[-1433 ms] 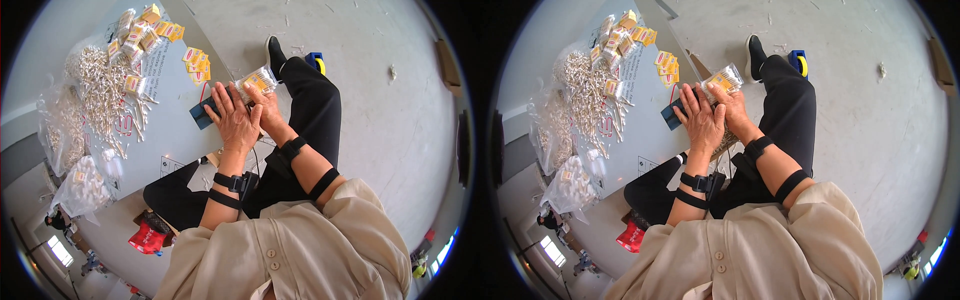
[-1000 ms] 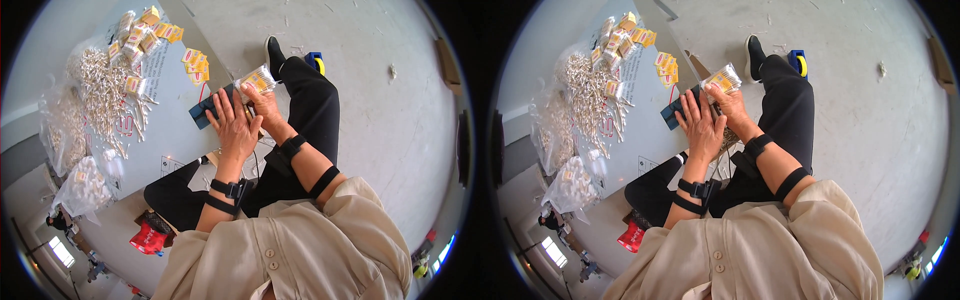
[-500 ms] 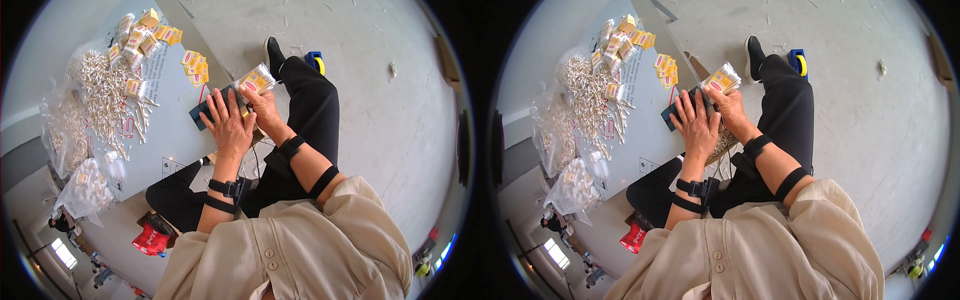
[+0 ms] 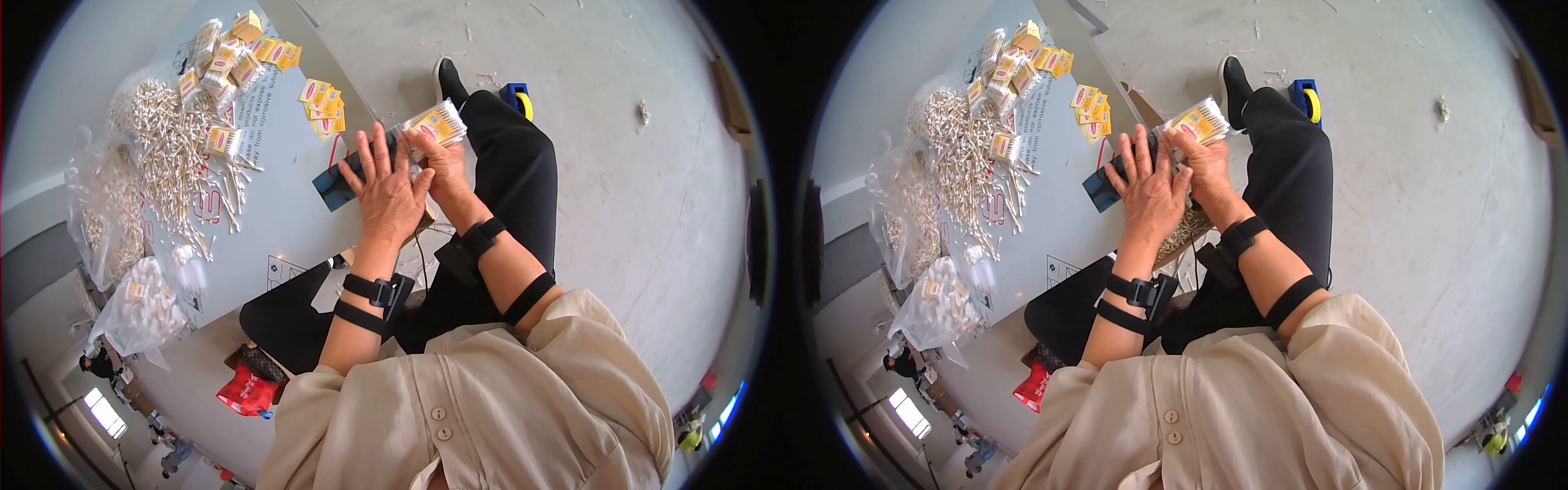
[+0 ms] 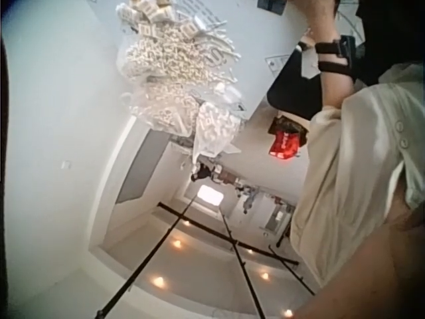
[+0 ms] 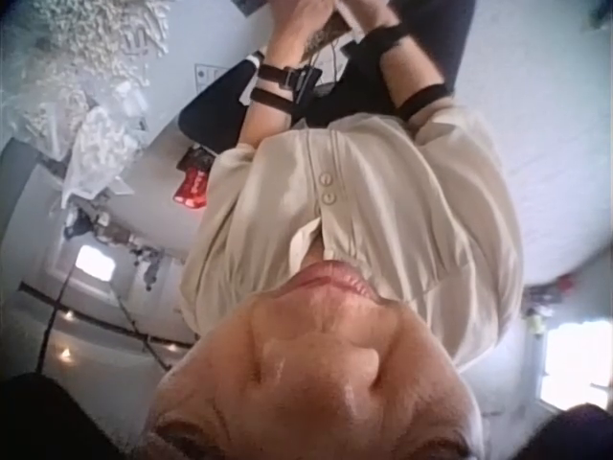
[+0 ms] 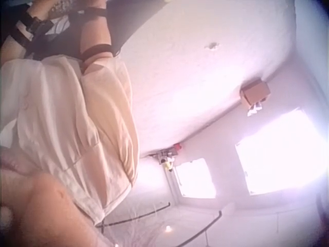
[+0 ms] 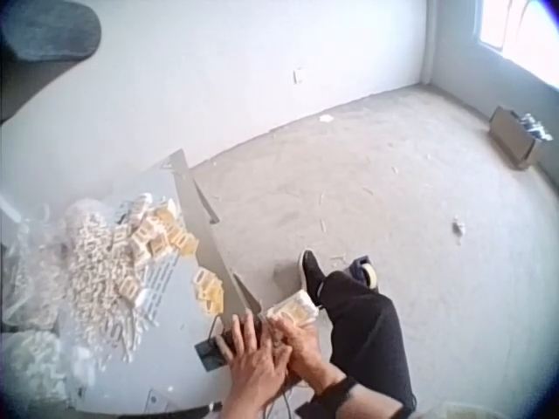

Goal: Manually bundling cotton swabs together with elastic bands.

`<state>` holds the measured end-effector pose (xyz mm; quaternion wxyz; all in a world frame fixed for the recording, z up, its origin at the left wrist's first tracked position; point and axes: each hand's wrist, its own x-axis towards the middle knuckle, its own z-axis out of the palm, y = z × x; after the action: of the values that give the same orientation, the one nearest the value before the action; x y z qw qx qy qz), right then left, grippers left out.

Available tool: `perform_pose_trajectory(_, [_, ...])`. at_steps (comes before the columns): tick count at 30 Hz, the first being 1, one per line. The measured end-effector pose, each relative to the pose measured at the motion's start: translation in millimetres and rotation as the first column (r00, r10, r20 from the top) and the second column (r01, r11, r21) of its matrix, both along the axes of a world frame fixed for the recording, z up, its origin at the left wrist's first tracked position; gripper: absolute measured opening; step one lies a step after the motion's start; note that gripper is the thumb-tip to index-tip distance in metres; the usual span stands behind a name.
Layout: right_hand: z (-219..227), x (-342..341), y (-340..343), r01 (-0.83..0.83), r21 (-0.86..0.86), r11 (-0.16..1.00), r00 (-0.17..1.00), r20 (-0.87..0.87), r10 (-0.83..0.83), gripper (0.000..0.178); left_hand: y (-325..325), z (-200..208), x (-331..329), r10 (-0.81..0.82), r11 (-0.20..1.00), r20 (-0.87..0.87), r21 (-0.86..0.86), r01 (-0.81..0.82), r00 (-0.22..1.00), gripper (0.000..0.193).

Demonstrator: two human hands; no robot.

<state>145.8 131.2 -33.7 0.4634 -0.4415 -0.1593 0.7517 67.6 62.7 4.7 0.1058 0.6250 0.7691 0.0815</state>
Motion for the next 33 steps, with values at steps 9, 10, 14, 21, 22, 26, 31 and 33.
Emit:
perform_pose_trajectory(9, [19.7,42.6,36.1,0.113,-0.114,0.987,0.992,-0.047,-0.119,0.023,23.0,16.8,-0.2,-0.127,0.918,0.187,0.393,0.044,0.974,0.048])
perform_pose_trajectory(10, [27.5,46.6,36.4,0.11,-0.11,0.988,0.992,-0.048,-0.116,0.023,24.2,20.0,-6.0,-0.183,0.869,0.362,0.494,-0.021,0.914,0.046])
perform_pose_trajectory(14, [53.3,62.1,24.6,-0.332,-0.45,0.829,0.884,-0.455,0.107,0.017,26.1,51.9,-12.5,-0.321,0.87,0.543,0.493,0.015,0.776,0.053])
perform_pose_trajectory(21, [73.8,52.1,-4.3,-0.595,-0.47,0.652,0.75,-0.617,0.238,0.017,0.4,71.6,-32.1,-0.414,0.824,0.401,0.547,0.148,0.817,0.033])
perform_pose_trajectory(22, [72.2,51.0,-7.4,-0.598,-0.47,0.65,0.748,-0.617,0.242,0.017,-4.1,72.1,-33.6,-0.431,0.799,0.358,0.577,0.167,0.828,0.029])
perform_pose_trajectory(26, [77.8,42.8,-20.7,-0.682,-0.44,0.584,0.687,-0.66,0.305,0.021,-21.8,81.2,-37.6,-0.434,0.76,0.274,0.623,0.186,0.858,0.024])
perform_pose_trajectory(31, [84.6,56.4,-22.9,-0.743,-0.348,0.572,0.664,-0.496,0.56,0.036,-37.7,86.6,-44.0,-0.367,0.769,0.289,0.629,0.114,0.884,0.02])
perform_pose_trajectory(33, [92.9,59.7,-35.2,-0.61,-0.08,0.789,0.792,-0.016,0.611,0.033,-43.3,85.8,-47.5,-0.32,0.776,0.31,0.628,0.06,0.895,0.019])
